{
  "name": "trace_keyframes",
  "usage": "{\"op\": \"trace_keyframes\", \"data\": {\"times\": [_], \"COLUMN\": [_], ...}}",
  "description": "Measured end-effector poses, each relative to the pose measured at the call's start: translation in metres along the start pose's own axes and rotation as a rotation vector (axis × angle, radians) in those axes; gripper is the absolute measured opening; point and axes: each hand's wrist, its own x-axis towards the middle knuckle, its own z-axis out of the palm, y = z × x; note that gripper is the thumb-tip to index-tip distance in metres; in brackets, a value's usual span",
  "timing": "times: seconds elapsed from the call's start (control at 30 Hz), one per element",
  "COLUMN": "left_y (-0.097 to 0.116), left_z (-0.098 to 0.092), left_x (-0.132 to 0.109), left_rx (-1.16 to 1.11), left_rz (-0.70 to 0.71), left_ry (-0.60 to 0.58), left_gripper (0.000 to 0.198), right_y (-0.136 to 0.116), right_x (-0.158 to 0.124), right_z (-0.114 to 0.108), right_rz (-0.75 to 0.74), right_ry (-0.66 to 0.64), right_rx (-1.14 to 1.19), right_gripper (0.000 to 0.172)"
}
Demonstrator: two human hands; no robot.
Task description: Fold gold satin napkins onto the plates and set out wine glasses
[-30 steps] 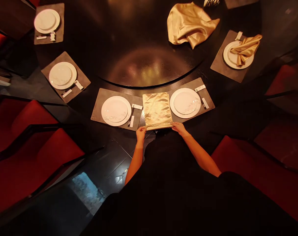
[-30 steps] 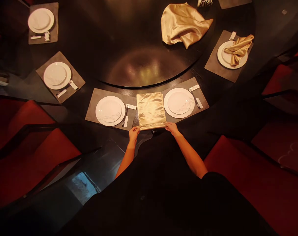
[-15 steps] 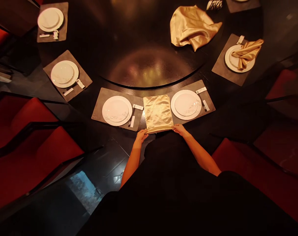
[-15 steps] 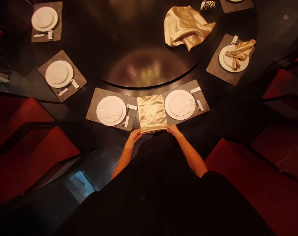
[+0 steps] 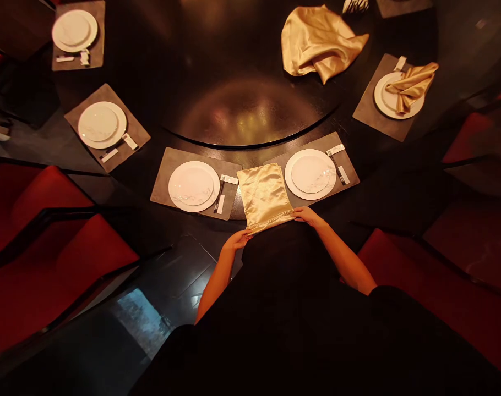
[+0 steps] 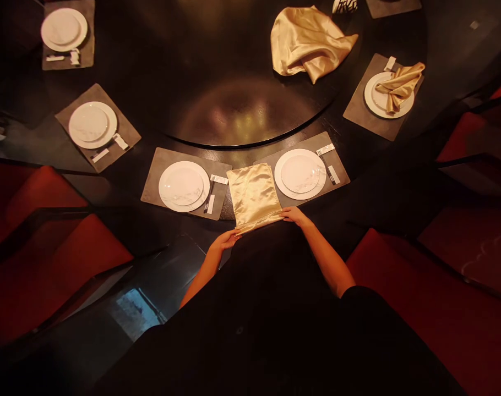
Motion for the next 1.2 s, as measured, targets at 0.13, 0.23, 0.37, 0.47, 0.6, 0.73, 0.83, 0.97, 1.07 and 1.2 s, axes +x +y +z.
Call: {"op": "trace_keyframes", "data": {"times": [0.13, 0.23, 0.37, 0.47, 0.6, 0.73, 0.83, 0.97, 1.07, 1.2], "left_y": [0.001, 0.006, 0.019, 0.032, 0.054, 0.074, 0.082, 0.078, 0.061, 0.033], "left_z": [0.004, 0.008, 0.019, 0.03, 0.047, 0.056, 0.055, 0.049, 0.053, 0.07], "left_x": [-0.004, -0.008, -0.012, -0.016, -0.029, -0.045, -0.048, -0.04, -0.039, -0.055], "left_rx": [-0.023, -0.038, 0.042, 0.094, 0.232, 0.41, 0.422, 0.373, 0.333, 0.214], "left_rz": [0.069, 0.337, 0.671, 0.873, 1.145, 1.371, 1.337, 1.135, 0.942, 0.744], "left_ry": [-0.069, -0.061, 0.193, 0.267, 0.311, 0.355, 0.268, 0.293, 0.379, 0.401], "left_gripper": [0.03, 0.039, 0.042, 0.052, 0.042, 0.028, 0.026, 0.025, 0.013, 0.019], "right_y": [-0.007, -0.011, -0.02, -0.032, -0.056, -0.073, -0.074, -0.056, -0.036, -0.019], "right_x": [-0.002, -0.004, -0.01, -0.016, -0.023, -0.029, -0.029, -0.022, -0.015, -0.01], "right_z": [-0.008, -0.01, -0.007, -0.002, 0.001, 0.001, 0.0, 0.006, 0.017, 0.029], "right_rz": [-0.067, -0.158, -0.432, -0.657, -0.783, -0.813, -0.782, -0.617, -0.406, -0.029], "right_ry": [-0.028, -0.038, 0.101, 0.201, 0.165, 0.164, 0.161, 0.182, 0.264, 0.233], "right_rx": [-0.017, -0.022, -0.088, -0.062, 0.021, 0.047, 0.042, 0.03, 0.008, 0.065], "right_gripper": [0.03, 0.04, 0.045, 0.045, 0.039, 0.036, 0.038, 0.04, 0.029, 0.018]}}
